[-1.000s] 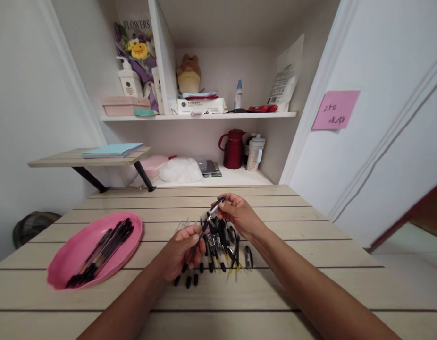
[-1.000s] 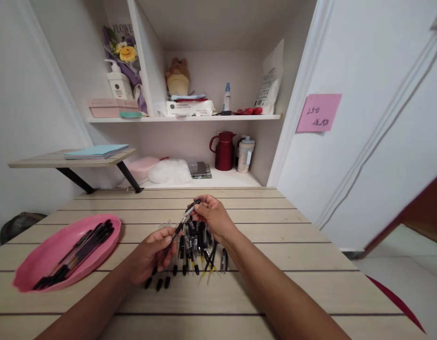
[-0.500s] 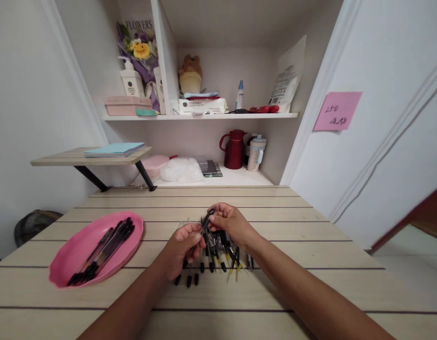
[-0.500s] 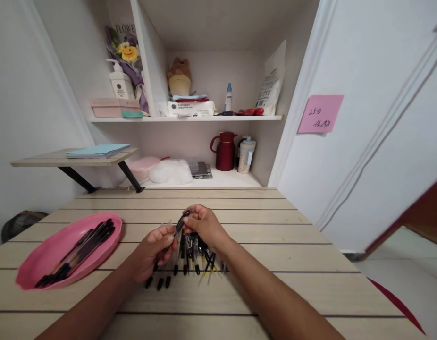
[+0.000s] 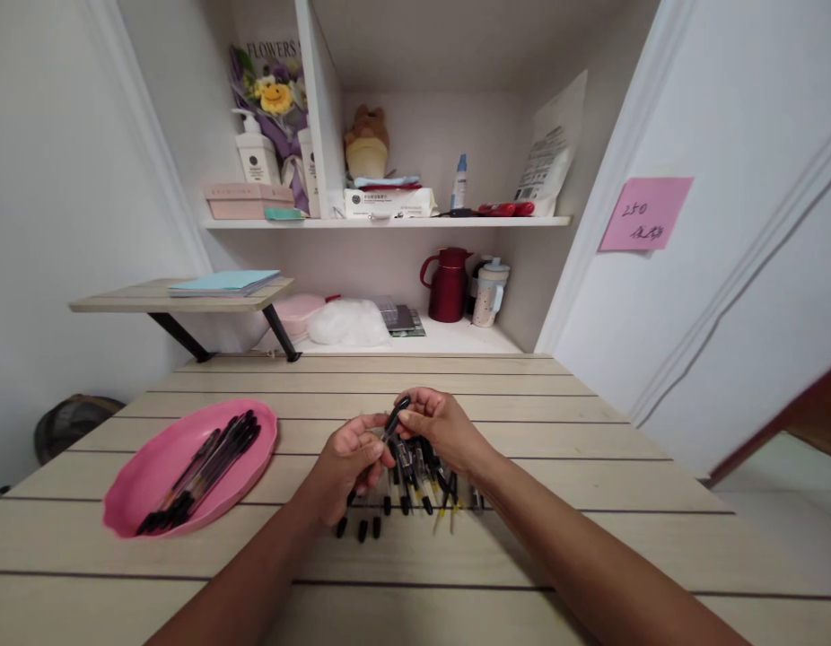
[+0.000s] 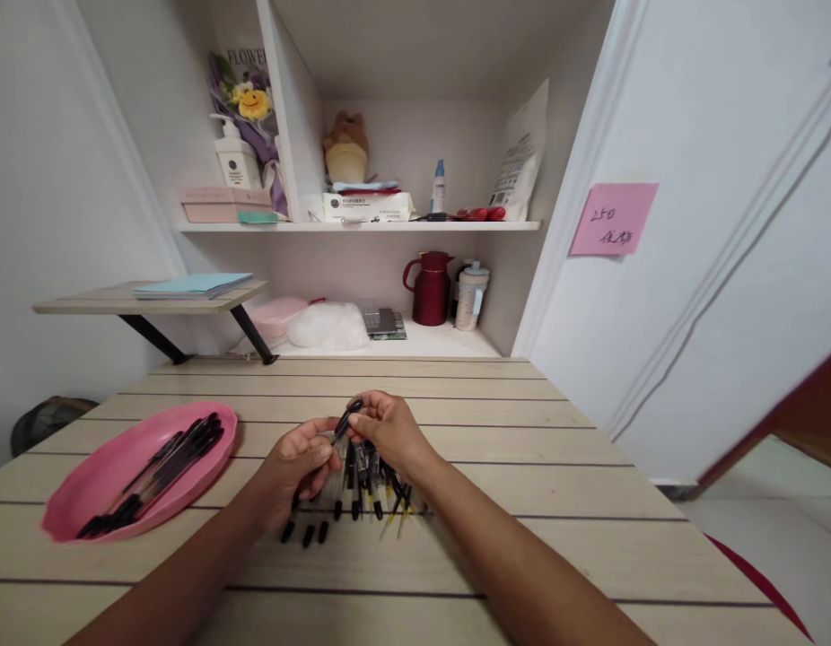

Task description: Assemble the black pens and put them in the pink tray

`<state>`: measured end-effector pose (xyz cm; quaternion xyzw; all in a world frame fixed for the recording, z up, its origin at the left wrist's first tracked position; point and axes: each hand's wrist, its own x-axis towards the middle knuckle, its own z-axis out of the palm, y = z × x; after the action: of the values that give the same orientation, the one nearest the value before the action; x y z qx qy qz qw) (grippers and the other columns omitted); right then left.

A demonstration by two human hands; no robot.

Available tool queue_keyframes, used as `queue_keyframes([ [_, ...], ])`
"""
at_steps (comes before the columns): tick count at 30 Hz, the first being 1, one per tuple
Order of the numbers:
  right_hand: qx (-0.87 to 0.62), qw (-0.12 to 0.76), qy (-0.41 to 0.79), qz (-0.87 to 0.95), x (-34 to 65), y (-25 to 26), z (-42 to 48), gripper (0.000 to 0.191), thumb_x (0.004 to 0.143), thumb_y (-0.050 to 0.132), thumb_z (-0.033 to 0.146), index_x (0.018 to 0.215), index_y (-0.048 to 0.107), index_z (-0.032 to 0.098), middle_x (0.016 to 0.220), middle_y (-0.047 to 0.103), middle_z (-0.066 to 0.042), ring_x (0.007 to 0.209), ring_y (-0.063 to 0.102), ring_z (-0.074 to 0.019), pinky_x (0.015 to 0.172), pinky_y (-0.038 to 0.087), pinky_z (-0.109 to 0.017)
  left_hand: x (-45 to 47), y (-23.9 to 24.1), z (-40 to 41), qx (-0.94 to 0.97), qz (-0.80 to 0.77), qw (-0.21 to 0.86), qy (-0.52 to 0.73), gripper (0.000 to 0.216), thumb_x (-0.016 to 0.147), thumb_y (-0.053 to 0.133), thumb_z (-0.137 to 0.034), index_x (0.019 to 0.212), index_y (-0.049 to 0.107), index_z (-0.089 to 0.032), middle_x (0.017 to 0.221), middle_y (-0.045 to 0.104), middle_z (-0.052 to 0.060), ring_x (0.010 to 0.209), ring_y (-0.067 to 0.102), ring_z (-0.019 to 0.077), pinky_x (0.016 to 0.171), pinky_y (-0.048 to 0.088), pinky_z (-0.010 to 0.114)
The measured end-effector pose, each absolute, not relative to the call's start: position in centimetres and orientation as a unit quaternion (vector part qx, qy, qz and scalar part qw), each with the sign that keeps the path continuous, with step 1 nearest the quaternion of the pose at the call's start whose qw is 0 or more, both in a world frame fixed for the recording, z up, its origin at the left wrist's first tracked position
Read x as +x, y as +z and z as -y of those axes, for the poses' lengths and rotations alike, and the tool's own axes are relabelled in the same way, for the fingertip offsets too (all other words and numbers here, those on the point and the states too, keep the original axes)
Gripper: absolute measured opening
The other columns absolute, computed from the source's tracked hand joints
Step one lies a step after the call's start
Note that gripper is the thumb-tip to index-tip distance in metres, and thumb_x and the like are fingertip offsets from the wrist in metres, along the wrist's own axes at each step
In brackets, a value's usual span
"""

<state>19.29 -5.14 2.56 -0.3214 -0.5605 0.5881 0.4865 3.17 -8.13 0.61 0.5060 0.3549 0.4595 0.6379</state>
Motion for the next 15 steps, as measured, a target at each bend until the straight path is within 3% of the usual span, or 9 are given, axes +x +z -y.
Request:
queue_keyframes([
  [7,-0.388,0.442,0.552,0.591,20.7,3.6,4.7,0.038,0.063,0.064,0.036,0.093,0.055,0.015,0.064,0.059,0.001,0.055,0.054,-0.0090,0.054,0.043,-0.023,2.0,2.0,7.5,0.514,-0.454,0.514,0.516,0.025,0.065,0.062,-0.023,0.087,0.061,-0.013,0.060,0.059,0.000,0.045,0.048,0.0066,0.046,0.036,0.018],
  [12,-0.416,0.441,0.510,0.610,22.0,4.6,4.4,0.033,0.066,0.060,0.041,0.084,0.058,0.013,0.068,0.060,-0.002,0.056,0.054,-0.0093,0.053,0.042,-0.023,-4.7,4.6,6.2,0.516,-0.572,0.283,0.571,0.022,0.058,0.064,-0.017,0.080,0.063,-0.015,0.075,0.064,0.003,0.064,0.055,0.0130,0.060,0.039,0.022],
  [15,-0.430,0.444,0.491,0.614,22.5,5.0,4.2,0.032,0.069,0.057,0.042,0.082,0.058,0.013,0.069,0.061,-0.003,0.055,0.053,-0.0093,0.052,0.041,-0.023,-9.7,5.5,6.2,0.514,-0.711,0.131,0.462,0.016,0.057,0.061,-0.016,0.073,0.064,-0.018,0.065,0.063,0.003,0.058,0.054,0.0158,0.054,0.034,0.024],
])
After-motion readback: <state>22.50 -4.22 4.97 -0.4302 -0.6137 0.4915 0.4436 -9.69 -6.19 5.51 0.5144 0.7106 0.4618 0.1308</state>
